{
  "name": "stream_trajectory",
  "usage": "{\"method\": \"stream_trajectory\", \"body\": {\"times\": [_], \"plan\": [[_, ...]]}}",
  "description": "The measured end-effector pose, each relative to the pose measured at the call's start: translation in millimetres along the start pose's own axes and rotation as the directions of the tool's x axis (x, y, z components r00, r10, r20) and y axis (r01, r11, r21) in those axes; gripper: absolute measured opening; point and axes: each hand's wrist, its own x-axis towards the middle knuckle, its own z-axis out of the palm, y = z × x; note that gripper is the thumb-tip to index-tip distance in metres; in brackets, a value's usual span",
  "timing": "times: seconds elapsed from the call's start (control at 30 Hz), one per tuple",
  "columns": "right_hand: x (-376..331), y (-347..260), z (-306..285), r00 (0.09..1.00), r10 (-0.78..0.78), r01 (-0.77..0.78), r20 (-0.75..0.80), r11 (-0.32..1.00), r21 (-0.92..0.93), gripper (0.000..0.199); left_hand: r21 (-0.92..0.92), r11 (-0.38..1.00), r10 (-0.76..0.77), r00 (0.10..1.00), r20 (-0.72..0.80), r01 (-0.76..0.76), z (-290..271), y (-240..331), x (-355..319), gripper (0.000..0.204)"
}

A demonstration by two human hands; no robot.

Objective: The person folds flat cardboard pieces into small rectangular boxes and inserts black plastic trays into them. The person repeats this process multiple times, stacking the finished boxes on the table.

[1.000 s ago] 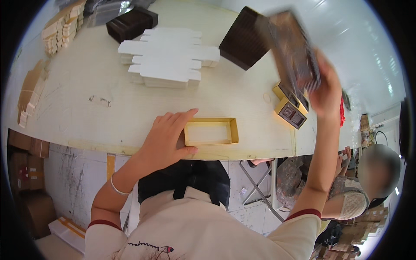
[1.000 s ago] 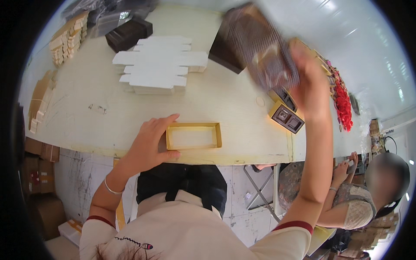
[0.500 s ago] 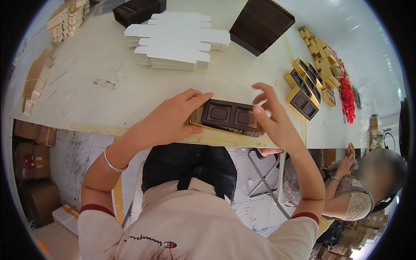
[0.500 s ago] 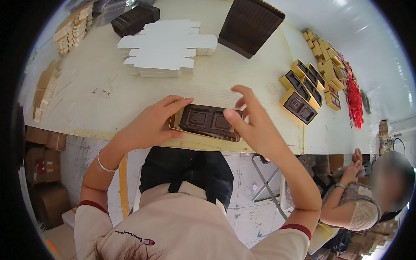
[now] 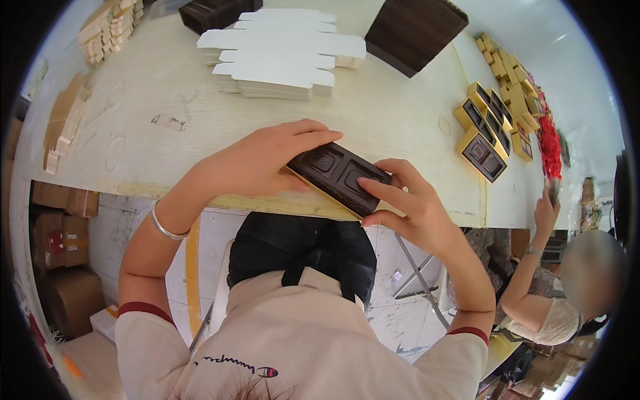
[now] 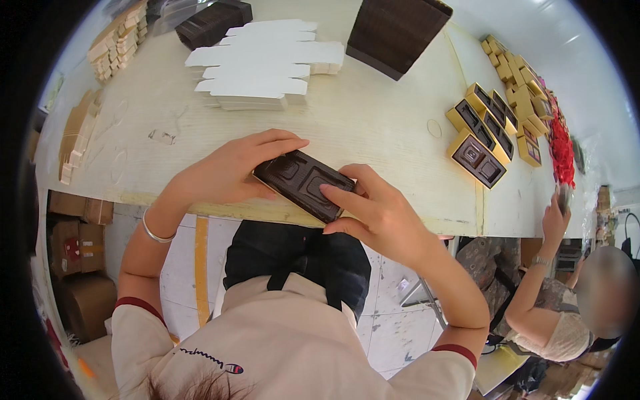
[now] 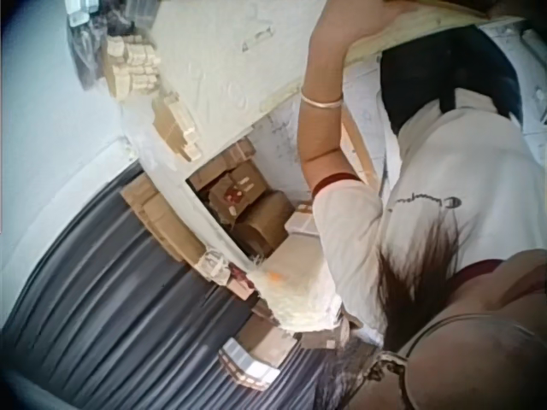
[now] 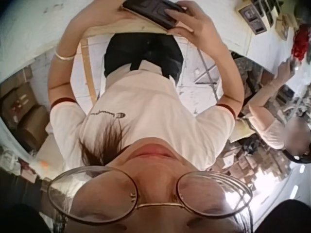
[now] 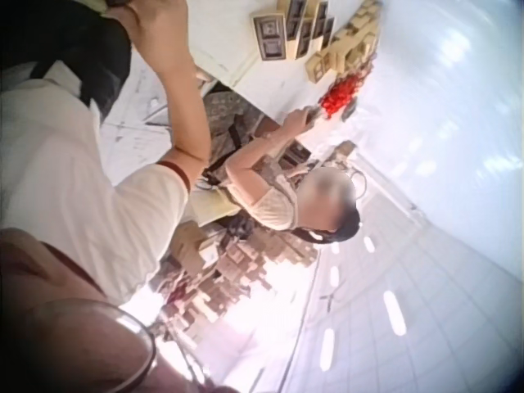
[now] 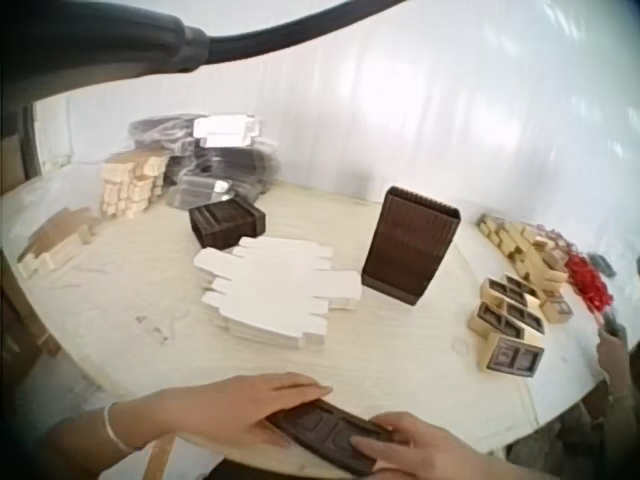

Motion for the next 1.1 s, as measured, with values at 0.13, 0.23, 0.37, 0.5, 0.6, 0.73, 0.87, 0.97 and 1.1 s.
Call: {"method": "stream_trajectory", "body": {"times": [0.13,0.23,0.37,0.5,0.6,0.73,0.87,0.97,1.1], "plan": [[2.5,16.5,-10.2,0.985,-0.159,0.159,0.069,0.987,0.010,0.043,0.106,0.994,0.025,0.999,0.049,-0.030,-3.8,-6.0,2.7,0.088],[3.2,21.3,-3.7,0.969,-0.226,0.243,0.098,0.944,-0.222,0.041,0.228,0.973,0.049,0.998,-0.043,-0.038,3.2,6.2,-0.5,0.088],[4.2,21.6,-1.7,0.954,-0.212,0.275,0.212,0.899,-0.340,0.040,0.377,0.925,-0.001,0.993,-0.115,0.045,21.3,26.1,-4.3,0.086],[6.3,15.0,-8.2,0.961,-0.186,0.242,0.205,0.922,-0.303,0.051,0.427,0.893,-0.136,0.990,-0.047,0.143,18.3,31.4,0.7,0.091],[-10.1,-4.3,25.3,0.977,-0.190,0.213,0.097,0.835,-0.507,0.059,0.643,0.766,0.125,0.985,-0.120,-0.019,24.9,25.9,0.7,0.087],[-13.4,-10.9,47.3,0.994,-0.059,0.007,-0.092,0.873,-0.488,0.066,0.656,0.753,0.144,0.986,-0.081,-0.056,31.8,14.8,-3.5,0.079],[-12.2,4.6,62.9,0.975,-0.037,-0.036,-0.220,0.947,-0.318,0.054,0.617,0.784,0.183,0.975,-0.124,-0.069,43.8,7.4,-2.4,0.074],[-28.1,11.6,44.1,0.955,-0.041,-0.062,-0.294,0.941,-0.334,0.052,0.574,0.811,0.170,0.984,-0.046,-0.113,42.4,21.0,-7.1,0.070],[-83.0,62.2,-22.9,0.917,0.062,-0.267,-0.394,0.830,-0.489,0.042,0.519,0.855,0.224,0.903,-0.368,0.000,-2.5,19.7,-9.8,0.051]]}}
